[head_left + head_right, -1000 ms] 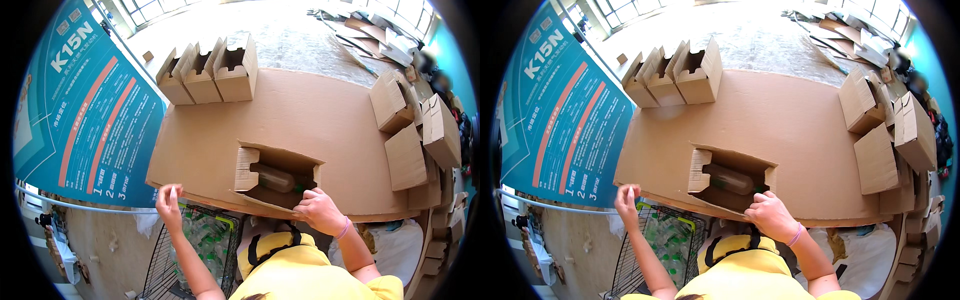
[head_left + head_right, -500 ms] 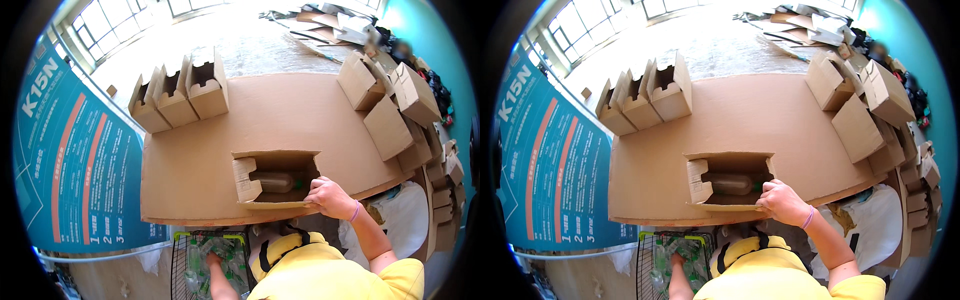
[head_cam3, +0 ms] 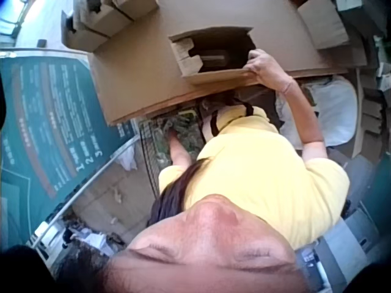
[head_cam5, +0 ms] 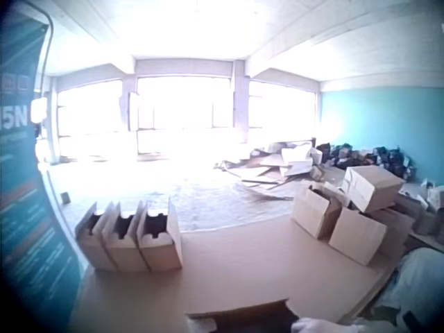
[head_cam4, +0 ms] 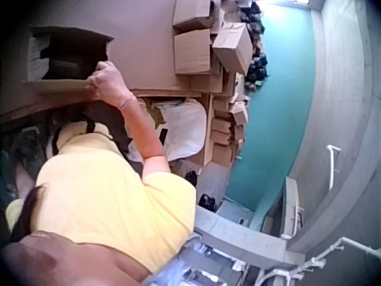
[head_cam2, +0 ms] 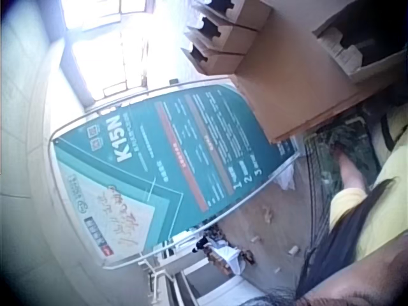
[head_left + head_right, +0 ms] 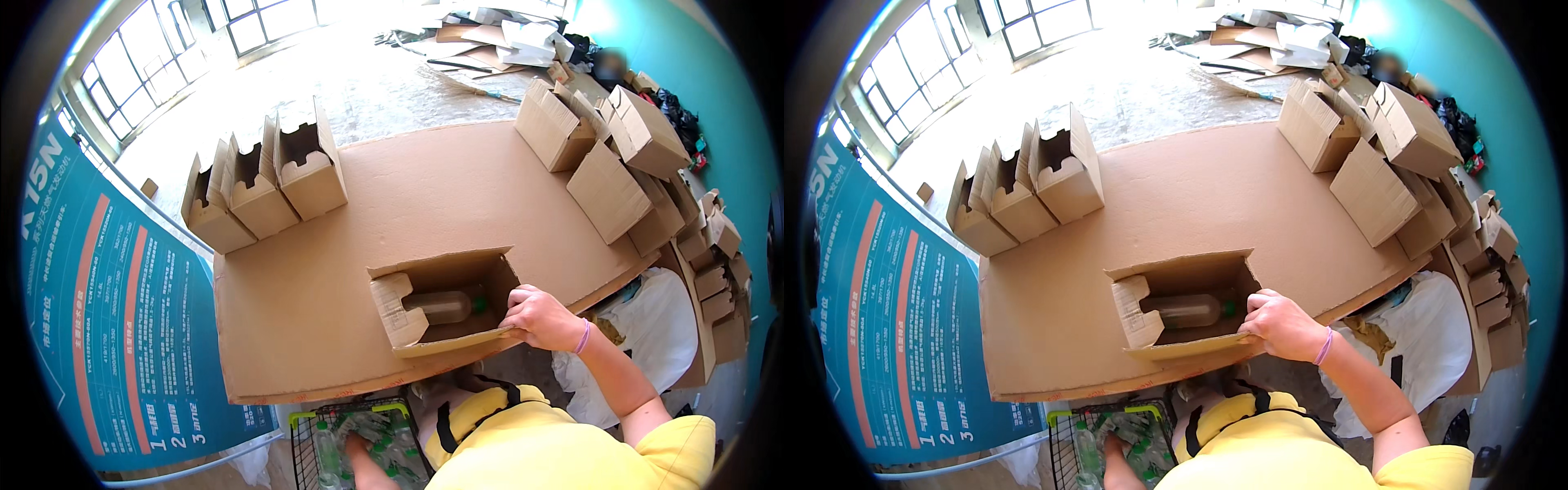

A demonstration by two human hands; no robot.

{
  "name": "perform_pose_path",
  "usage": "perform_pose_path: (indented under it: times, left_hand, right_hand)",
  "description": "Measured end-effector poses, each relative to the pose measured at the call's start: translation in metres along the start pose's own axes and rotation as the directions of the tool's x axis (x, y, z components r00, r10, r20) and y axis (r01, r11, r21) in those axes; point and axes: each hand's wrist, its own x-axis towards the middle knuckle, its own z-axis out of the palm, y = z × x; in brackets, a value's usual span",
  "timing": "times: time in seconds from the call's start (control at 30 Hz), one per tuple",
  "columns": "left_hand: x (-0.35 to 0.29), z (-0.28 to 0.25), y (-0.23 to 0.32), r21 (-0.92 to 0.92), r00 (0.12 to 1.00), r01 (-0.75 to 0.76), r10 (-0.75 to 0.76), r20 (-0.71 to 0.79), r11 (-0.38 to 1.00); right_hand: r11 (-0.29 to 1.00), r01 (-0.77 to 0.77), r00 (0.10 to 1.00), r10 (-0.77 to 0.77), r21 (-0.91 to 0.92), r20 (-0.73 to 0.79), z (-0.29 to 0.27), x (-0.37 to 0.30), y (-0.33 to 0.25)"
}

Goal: The person takes plastic bottles from a bin and places them one by one into cardboard box inserts, then moves the filled inserts to a stack.

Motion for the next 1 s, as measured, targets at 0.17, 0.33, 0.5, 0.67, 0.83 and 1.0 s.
perform_pose_path:
  times: [0.17, 0.33, 0.5, 0.67, 0.83, 1.0]
  left_hand:
    - [0.002, 0.009, 0.006, 0.34, 0.998, -0.014, 0.034, -0.054, 0.94]
    - [-0.035, -0.018, 0.025, 0.166, 0.998, -0.056, 0.058, -0.013, 0.985]
    - [-0.052, -0.015, 0.011, 0.099, 0.963, -0.236, 0.246, -0.111, 0.967]
    - [-0.101, -0.037, 0.009, -0.144, 0.939, -0.273, 0.231, -0.256, 0.951]
    - [-0.198, -0.124, 0.016, -0.462, 0.753, -0.532, 0.148, -0.641, 0.709]
    - [-0.348, -0.237, 0.064, -0.197, 0.189, -0.901, -0.058, -0.98, 0.385]
  right_hand:
    - [1.0, -0.018, 1.0, 0.018, 0.014, -0.002, 0.002, -0.001, 0.002]
    - [1.0, -0.022, 1.0, 0.022, 0.019, -0.015, 0.001, -0.001, 0.004]
    - [1.0, -0.001, 1.0, 0.001, 0.005, -0.018, 0.001, -0.001, 0.005]
    - [1.0, 0.026, 1.0, -0.026, 0.0, -0.006, 0.001, -0.003, 0.006]
    - [0.995, 0.101, 0.995, -0.101, 0.007, -0.013, -0.001, -0.005, 0.01]
    - [0.983, 0.181, 0.983, -0.181, -0.003, 0.001, -0.002, -0.003, 0.012]
